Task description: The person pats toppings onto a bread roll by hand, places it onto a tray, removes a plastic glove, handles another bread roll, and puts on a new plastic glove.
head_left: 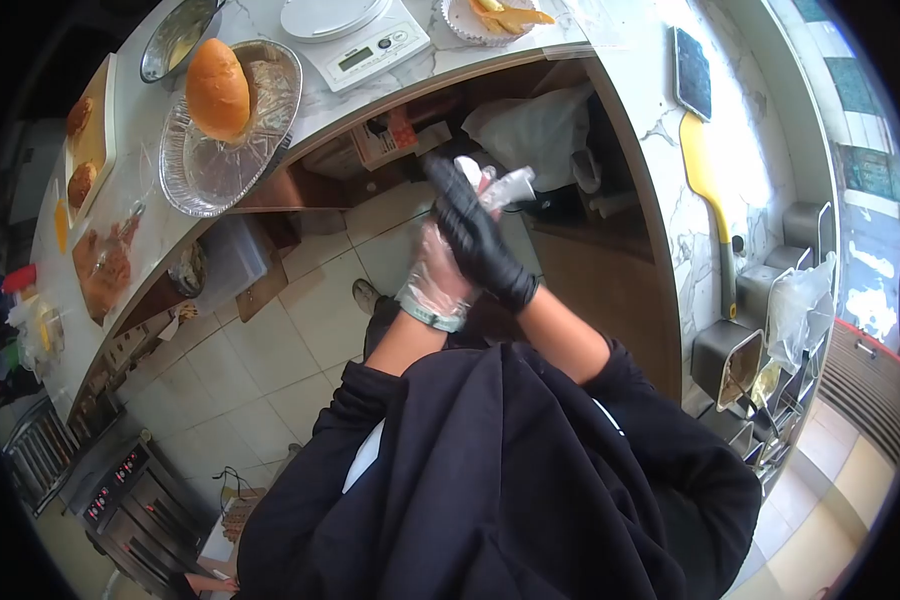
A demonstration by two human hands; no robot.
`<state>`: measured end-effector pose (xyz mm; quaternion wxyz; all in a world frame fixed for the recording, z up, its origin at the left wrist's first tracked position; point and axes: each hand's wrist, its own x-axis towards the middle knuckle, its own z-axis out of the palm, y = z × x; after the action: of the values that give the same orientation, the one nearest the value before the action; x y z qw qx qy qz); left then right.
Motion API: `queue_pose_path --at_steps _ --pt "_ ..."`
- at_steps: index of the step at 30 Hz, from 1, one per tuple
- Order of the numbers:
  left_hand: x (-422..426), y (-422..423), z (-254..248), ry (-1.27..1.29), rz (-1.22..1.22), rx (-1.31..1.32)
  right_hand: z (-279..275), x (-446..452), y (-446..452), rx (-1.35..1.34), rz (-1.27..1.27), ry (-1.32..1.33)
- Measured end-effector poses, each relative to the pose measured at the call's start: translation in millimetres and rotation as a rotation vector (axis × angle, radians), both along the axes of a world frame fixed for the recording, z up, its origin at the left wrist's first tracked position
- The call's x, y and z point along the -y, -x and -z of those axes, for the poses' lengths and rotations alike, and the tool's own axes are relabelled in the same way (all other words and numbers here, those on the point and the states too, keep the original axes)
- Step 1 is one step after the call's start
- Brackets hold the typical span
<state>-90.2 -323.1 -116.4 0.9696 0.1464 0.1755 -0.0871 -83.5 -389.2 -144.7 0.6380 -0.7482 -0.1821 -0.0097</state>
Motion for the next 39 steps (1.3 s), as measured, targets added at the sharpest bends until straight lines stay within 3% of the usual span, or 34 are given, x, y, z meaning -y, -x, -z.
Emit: queue_pose_path --at_steps 1,2,3,5,6,8,9,10,11,12,14,15,16,18,19,21,24,25,28,31,32,34,35,36,37,39 --pt "-10.2 0.9 10.3 -0.182 -0.057 0.107 -19.1 4.1 13.9 0.106 -0.096 0.123" --pt "-23.1 -1.5 10.1 0.132 -0.079 -0.042 -36.0 11.8 17.9 0.214 -0.194 0.244" --pt "-27.6 -6.8 -10.5 -0.133 -0.102 -0.093 -49.2 24.2 14.7 -0.001 -0.259 0.263" --pt "-34.1 2.0 21.4 0.11 -0.069 -0.077 -65.4 47.9 12.7 -0.436 -0.379 0.298" --pt "-32.1 4.5 23.8 0.24 0.003 -0.02 -62.9 47.6 11.1 -0.648 -0.36 0.01" --pt "-12.6 13.4 18.1 -0.051 0.008 -0.049 -49.3 46.8 -10.2 -1.025 -0.29 -0.588" --pt "-3.3 15.9 11.1 -0.152 -0.022 -0.035 -28.1 48.2 -22.6 -1.057 -0.254 -0.772" --pt "4.2 7.9 16.5 0.119 -0.059 -0.194 -9.4 49.2 -35.1 -1.087 -0.221 -0.955" --pt "9.1 6.2 0.3 0.034 -0.102 -0.235 -14.9 48.2 -48.6 -0.803 0.055 -0.553" --pt "12.4 6.1 1.2 0.021 -0.078 -0.181 -11.6 39.0 -56.7 -0.481 0.224 -0.363" --pt "15.8 18.1 10.4 -0.009 -0.018 -0.102 -12.1 17.2 -41.0 0.282 0.267 0.308" --pt "6.0 16.5 32.3 -0.027 -0.005 -0.308 -17.9 17.7 -26.2 0.372 0.024 0.338" --pt "-8.7 9.9 38.8 0.101 -0.005 -0.246 -27.8 11.2 -1.7 0.23 0.066 0.289" --pt "-31.0 -2.7 6.4 -0.005 -0.107 -0.168 -30.7 15.5 28.2 0.106 -0.098 0.226" --pt "-37.6 -6.2 5.4 -0.116 -0.184 -0.097 -33.7 19.7 38.1 0.021 -0.18 0.23" --pt "-48.6 -4.8 22.8 -0.113 -0.169 -0.206 -60.5 41.7 36.3 -0.224 -0.367 0.361" --pt "-19.4 4.1 -4.8 -0.232 -0.117 -0.205 -64.2 35.1 13.9 -0.716 -0.29 0.009" --pt "-11.5 12.7 0.6 -0.399 -0.103 -0.172 -50.2 33.4 5.9 -0.721 -0.171 -0.057" --pt "-10.9 5.9 -11.1 -0.319 -0.119 -0.106 -7.0 42.0 -37.2 -0.37 0.055 -0.082" --pt "-23.6 -6.8 -15.5 -0.437 -0.141 -0.169 -31.7 41.5 -32.3 -0.695 -0.239 -0.186" --pt "-25.1 -4.9 -14.7 -0.529 -0.107 -0.169 -42.6 31.3 -20.6 -0.882 -0.28 -0.392" --pt "-10.2 2.3 -9.5 -0.47 -0.091 -0.03 7.7 53.4 -45.8 -1.099 -0.57 -0.875" --pt "-10.0 5.7 -5.3 -0.405 -0.057 -0.046 5.6 52.0 -48.4 -1.137 -0.326 -1.05" --pt "-9.7 9.0 -1.5 -0.34 -0.023 -0.063 17.8 56.9 -57.9 -1.134 -0.392 -1.262" --pt "-8.3 11.7 2.3 -0.342 -0.002 -0.094 31.2 57.8 -64.6 -0.911 -0.213 -1.084" --pt "3.1 17.2 -3.0 -0.34 -0.048 -0.124 -11.0 50.7 -67.3 -0.799 0.085 -1.146"
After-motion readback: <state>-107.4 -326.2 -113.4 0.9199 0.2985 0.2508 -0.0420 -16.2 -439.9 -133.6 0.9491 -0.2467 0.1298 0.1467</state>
